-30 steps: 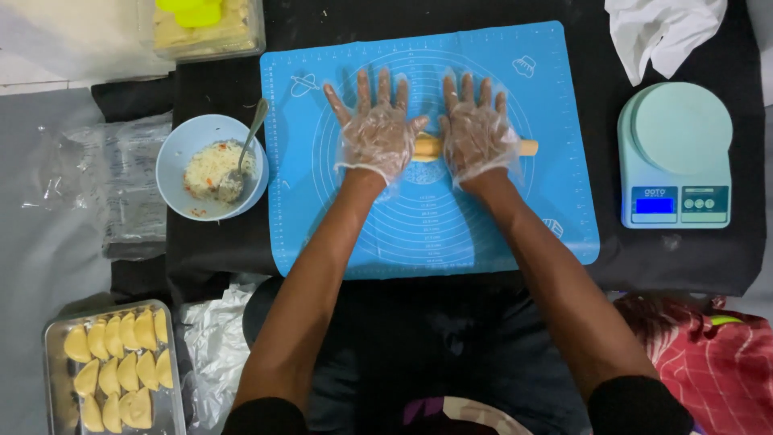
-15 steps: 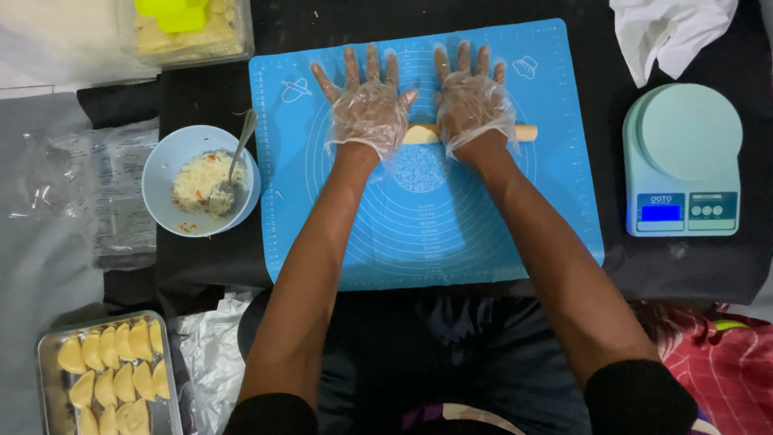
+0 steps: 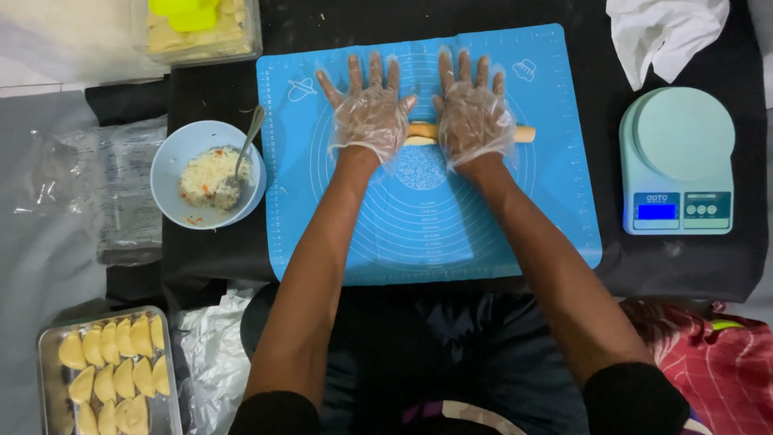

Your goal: Rolling out small pieces of dough into flat circles using a rolling pin on a silicone mat.

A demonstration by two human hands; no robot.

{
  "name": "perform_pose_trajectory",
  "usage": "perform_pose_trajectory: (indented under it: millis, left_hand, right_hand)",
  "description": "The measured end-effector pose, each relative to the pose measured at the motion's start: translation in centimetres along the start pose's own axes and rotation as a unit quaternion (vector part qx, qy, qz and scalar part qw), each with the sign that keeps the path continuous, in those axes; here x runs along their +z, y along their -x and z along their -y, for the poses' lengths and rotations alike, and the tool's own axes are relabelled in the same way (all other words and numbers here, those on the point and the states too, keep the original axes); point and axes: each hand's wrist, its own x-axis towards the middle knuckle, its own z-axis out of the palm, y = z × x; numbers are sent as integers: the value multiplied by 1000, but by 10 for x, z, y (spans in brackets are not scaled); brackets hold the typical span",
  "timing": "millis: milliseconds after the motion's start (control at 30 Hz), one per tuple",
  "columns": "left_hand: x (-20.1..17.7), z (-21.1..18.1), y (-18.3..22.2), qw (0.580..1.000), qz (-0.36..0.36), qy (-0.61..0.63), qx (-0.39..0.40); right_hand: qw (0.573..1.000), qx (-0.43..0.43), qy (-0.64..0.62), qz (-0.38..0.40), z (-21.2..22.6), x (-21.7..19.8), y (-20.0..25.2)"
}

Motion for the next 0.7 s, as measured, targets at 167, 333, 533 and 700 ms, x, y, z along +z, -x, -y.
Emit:
perform_pose_trajectory:
  millis: [167, 333, 533, 700]
  left_hand:
    - [13, 0, 11, 1000, -8, -3, 4]
    - [-3, -1, 29, 1000, -6, 3, 13]
    - [-1, 16, 27, 982, 33, 156, 100]
    - [-9, 17, 21, 982, -22, 129, 136]
  right_hand:
    - [999, -12, -14, -46, -10, 48, 12]
    - [998, -43, 8, -52, -11, 40, 24]
    - [996, -56, -51, -54, -9, 32, 32]
    - [999, -38, -29, -24, -7, 30, 28]
